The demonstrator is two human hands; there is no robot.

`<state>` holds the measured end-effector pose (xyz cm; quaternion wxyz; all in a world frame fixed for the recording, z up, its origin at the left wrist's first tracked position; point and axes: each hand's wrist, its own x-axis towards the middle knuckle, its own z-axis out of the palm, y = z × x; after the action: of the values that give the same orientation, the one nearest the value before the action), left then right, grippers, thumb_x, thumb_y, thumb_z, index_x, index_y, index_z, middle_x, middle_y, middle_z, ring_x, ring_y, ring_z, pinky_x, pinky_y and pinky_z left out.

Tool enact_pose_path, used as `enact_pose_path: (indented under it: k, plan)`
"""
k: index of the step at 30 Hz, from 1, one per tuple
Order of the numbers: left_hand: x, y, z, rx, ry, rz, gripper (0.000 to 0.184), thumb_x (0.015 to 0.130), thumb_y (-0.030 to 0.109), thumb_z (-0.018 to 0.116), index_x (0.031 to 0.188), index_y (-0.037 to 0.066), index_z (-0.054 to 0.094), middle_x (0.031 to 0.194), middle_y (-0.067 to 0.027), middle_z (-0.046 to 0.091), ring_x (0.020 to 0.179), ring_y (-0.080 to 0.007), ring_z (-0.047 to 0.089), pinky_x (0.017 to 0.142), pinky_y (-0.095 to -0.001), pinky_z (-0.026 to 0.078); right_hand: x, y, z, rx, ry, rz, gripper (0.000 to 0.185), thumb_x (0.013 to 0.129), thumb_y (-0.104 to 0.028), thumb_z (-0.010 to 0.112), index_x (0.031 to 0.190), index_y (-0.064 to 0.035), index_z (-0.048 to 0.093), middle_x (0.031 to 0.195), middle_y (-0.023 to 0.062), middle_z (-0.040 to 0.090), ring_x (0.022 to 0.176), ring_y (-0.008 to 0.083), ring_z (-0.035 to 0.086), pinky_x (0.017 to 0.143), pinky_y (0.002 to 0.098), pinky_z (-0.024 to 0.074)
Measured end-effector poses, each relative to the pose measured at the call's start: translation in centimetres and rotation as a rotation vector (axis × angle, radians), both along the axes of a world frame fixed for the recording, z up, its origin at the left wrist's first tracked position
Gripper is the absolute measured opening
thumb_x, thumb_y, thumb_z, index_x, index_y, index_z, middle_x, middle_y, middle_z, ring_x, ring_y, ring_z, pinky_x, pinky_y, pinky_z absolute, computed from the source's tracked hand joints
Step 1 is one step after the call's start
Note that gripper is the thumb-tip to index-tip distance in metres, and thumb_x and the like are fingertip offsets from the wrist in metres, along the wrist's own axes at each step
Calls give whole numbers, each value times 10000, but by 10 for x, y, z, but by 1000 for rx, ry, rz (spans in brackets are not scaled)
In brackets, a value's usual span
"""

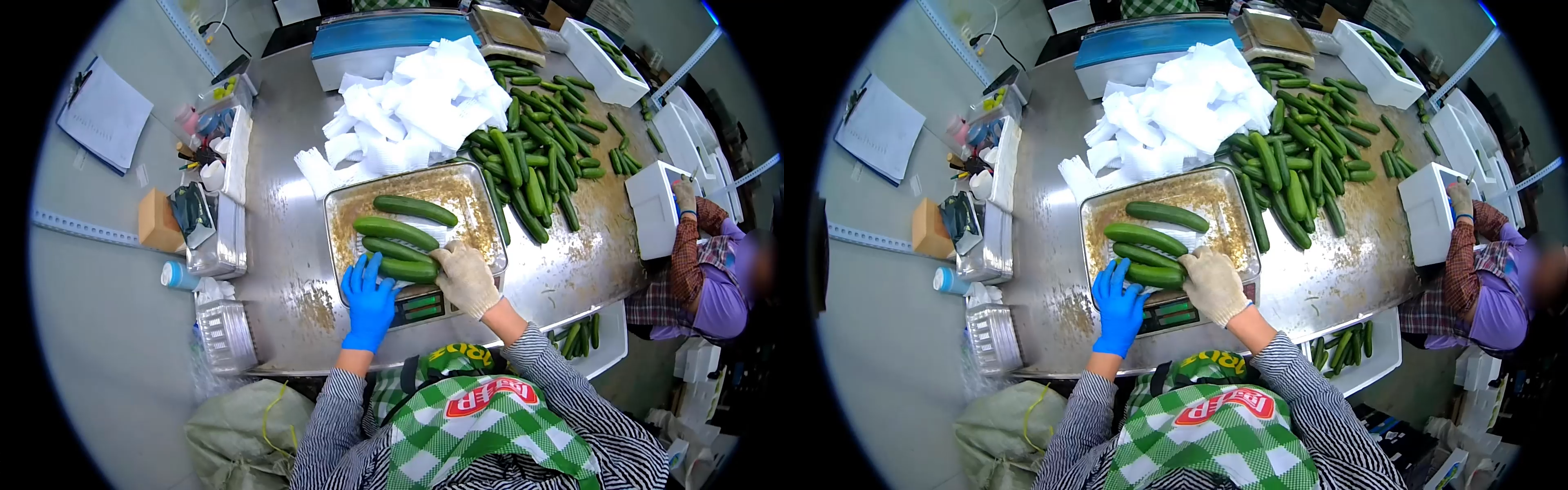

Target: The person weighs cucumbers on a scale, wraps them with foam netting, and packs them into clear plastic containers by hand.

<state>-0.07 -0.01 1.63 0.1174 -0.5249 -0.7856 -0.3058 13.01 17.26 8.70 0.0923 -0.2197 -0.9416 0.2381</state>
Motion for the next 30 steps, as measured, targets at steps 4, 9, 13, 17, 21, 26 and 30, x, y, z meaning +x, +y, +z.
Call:
enact_pose_path:
  k: [4, 9, 13, 17, 21, 26, 30]
  plan:
    - [2, 0, 10, -62, 55, 25, 169, 729, 184, 763, 835, 106, 656, 1396, -141, 502, 1292, -363, 429, 1091, -532, 289, -3, 5, -5, 113, 94, -57, 283, 749, -153, 703, 1015, -56, 703, 920, 152, 638, 887, 320, 638, 798, 428, 517]
    - [1, 2, 22, -168, 55, 7, 163, 727, 168, 753, 851, 114, 662, 1371, -148, 503, 1289, -360, 421, 1082, -544, 291, 0, 16, -9, 19, 59, -65, 248, 749, -199, 723, 955, -61, 718, 876, 144, 636, 896, 317, 635, 802, 429, 516]
    - [-6, 4, 32, -180, -31, -49, 203, 727, 176, 775, 868, 100, 649, 1344, -158, 506, 1276, -377, 421, 1063, -557, 301, -3, 25, -5, -25, -11, -9, 240, 764, -185, 708, 964, -53, 720, 881, 150, 637, 897, 322, 633, 816, 431, 513]
    - [-1, 8, 47, -151, -91, -72, 217, 741, 198, 799, 859, 97, 647, 1316, -168, 513, 1267, -378, 424, 1040, -514, 344, -3, 29, -4, -24, 12, -22, 192, 772, -160, 703, 920, -38, 720, 885, 152, 639, 883, 325, 631, 809, 444, 506]
    - [-4, 4, 15, -46, -317, 35, 348, 768, 257, 804, 1005, 64, 636, 1336, -183, 499, 1262, -373, 429, 1069, -490, 334, 7, 16, 7, -51, 225, -104, 128, 774, -121, 705, 864, -31, 690, 869, 145, 634, 851, 328, 627, 769, 452, 493]
    - [-19, 32, 44, 222, -575, 193, 952, 739, 245, 835, 1506, 41, 308, 1548, -217, 314, 1421, -407, 312, 1161, -453, 293, 15, 15, -4, -93, 217, -38, 352, 774, -104, 698, 1104, -9, 619, 1044, 209, 607, 992, 379, 597, 863, 459, 477]
    - [-46, 31, 39, 11, -772, -41, 1094, 719, 248, 847, 1562, 62, 174, 1607, -199, 206, 1470, -373, 237, 1190, -439, 245, 9, 12, -9, -110, 249, -69, 725, 785, -171, 701, 1386, 66, 371, 1341, 325, 445, 1241, 457, 463, 1015, 493, 396]
